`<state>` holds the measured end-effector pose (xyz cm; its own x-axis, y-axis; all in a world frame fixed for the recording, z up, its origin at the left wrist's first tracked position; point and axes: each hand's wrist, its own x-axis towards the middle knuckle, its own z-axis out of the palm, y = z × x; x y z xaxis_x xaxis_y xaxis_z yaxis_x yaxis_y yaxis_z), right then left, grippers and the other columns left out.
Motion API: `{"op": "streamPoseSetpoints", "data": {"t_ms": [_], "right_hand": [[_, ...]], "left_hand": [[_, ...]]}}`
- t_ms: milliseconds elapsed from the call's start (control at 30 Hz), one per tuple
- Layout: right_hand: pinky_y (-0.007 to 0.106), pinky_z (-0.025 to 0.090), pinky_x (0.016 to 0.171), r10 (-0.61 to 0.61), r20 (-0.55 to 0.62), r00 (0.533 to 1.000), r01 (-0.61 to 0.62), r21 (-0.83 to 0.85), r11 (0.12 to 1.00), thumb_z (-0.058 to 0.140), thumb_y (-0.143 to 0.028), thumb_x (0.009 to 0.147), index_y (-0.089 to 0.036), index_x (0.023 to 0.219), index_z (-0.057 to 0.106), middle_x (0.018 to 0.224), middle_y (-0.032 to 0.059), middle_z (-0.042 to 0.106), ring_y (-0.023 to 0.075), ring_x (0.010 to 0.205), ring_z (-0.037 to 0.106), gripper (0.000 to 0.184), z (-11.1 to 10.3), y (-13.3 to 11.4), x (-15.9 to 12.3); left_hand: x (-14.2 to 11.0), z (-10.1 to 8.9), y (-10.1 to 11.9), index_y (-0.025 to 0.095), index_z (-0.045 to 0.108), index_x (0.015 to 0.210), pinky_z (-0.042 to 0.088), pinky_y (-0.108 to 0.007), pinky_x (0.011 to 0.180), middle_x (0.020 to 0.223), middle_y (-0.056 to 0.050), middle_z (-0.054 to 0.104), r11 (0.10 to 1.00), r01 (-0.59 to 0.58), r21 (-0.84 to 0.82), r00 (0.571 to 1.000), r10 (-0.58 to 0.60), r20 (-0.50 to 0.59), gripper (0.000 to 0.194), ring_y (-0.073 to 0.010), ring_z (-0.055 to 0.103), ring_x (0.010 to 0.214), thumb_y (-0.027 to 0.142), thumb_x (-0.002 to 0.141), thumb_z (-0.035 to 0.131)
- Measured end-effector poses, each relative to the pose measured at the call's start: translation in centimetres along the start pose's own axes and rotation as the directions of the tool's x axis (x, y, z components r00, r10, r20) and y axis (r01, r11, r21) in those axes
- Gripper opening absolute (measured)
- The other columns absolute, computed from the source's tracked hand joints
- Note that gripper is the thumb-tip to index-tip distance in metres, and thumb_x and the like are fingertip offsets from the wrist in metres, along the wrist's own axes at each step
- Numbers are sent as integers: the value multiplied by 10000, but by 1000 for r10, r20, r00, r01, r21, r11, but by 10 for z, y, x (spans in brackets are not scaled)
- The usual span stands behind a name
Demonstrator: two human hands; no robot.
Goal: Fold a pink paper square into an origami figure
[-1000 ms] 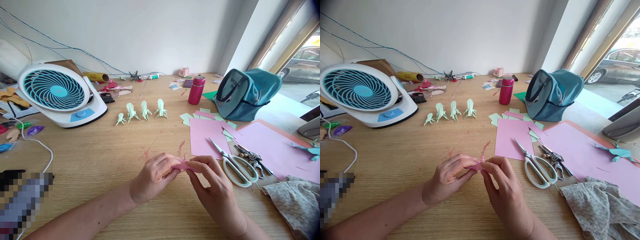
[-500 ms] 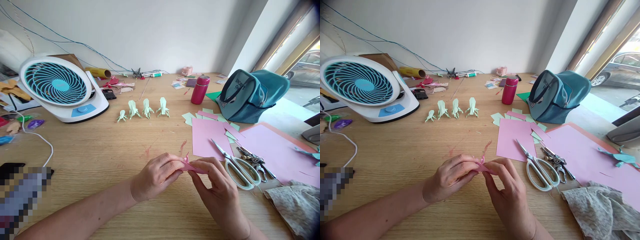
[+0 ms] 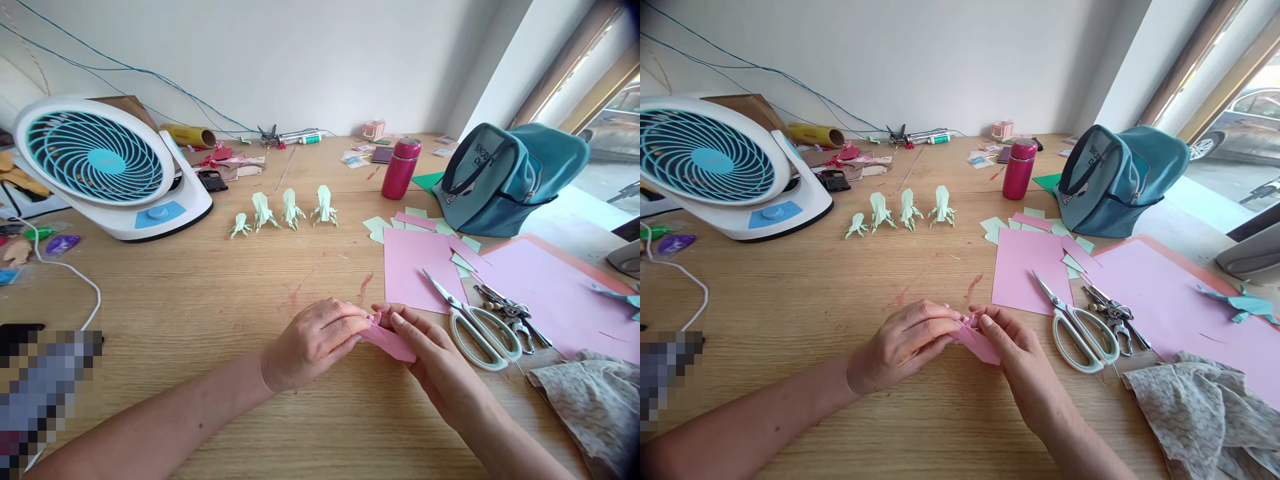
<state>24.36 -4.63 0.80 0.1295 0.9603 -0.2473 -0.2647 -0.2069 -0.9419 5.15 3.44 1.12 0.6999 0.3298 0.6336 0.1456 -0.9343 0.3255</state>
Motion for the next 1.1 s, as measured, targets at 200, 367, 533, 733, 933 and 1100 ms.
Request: {"op": "streamPoseSetpoints", "data": {"t_ms": [200, 367, 533, 733, 933, 1100], "right_hand": [[266, 546, 702, -169, 39, 985, 173, -192, 966, 723, -482, 848, -221, 1033, 629, 969, 43, 683, 170, 817, 669, 333, -4, 0, 2], [301, 552, 789, -283, 52, 958, 286, -305, 909, 738, -390, 858, -252, 1179, 553, 1108, 62, 643, 177, 923, 665, 396, -10, 12, 5], [295, 542, 766, -305, 21, 952, 298, -289, 910, 753, -358, 846, -261, 1154, 555, 997, 38, 661, 179, 905, 655, 379, -9, 13, 6], [258, 500, 638, -103, 23, 994, 105, -145, 984, 801, -477, 771, -201, 925, 656, 775, 16, 660, 143, 693, 601, 348, -6, 7, 7], [227, 470, 628, -98, -15, 995, 96, -67, 993, 849, -435, 731, -193, 819, 663, 748, 4, 670, 124, 680, 594, 318, 4, 11, 2], [261, 509, 790, -214, -33, 976, 212, -60, 975, 822, -388, 782, -221, 846, 686, 886, 17, 715, 152, 833, 649, 225, 9, 12, -1]], "left_hand": [[6, -1, -1, 175, 692, 1035, 540, -314, 843, 959, -46, 745, 994, 110, -22, 993, -109, 37, 134, -176, 671, 902, 127, 920, 643], [8, 0, -1, 179, 703, 995, 517, -311, 830, 926, -41, 749, 976, 206, -71, 978, -202, 58, 108, -180, 671, 888, 134, 906, 660], [5, 2, -3, 164, 683, 1028, 521, -286, 839, 953, -43, 738, 972, 207, -108, 978, -204, 35, 130, -162, 673, 914, 120, 908, 661], [4, 0, -1, 176, 683, 1015, 523, -299, 820, 969, -41, 723, 997, 64, 51, 998, -63, -18, 109, -159, 655, 899, 124, 930, 637], [2, 0, 2, 164, 668, 1067, 552, -300, 820, 1009, -59, 716, 998, 12, 68, 999, -9, -46, 172, -156, 653, 898, 80, 924, 626], [4, -2, 7, 156, 666, 1074, 560, -306, 827, 1011, -68, 714, 999, 28, 43, 998, -26, -52, 186, -165, 661, 910, 70, 911, 641]]}}
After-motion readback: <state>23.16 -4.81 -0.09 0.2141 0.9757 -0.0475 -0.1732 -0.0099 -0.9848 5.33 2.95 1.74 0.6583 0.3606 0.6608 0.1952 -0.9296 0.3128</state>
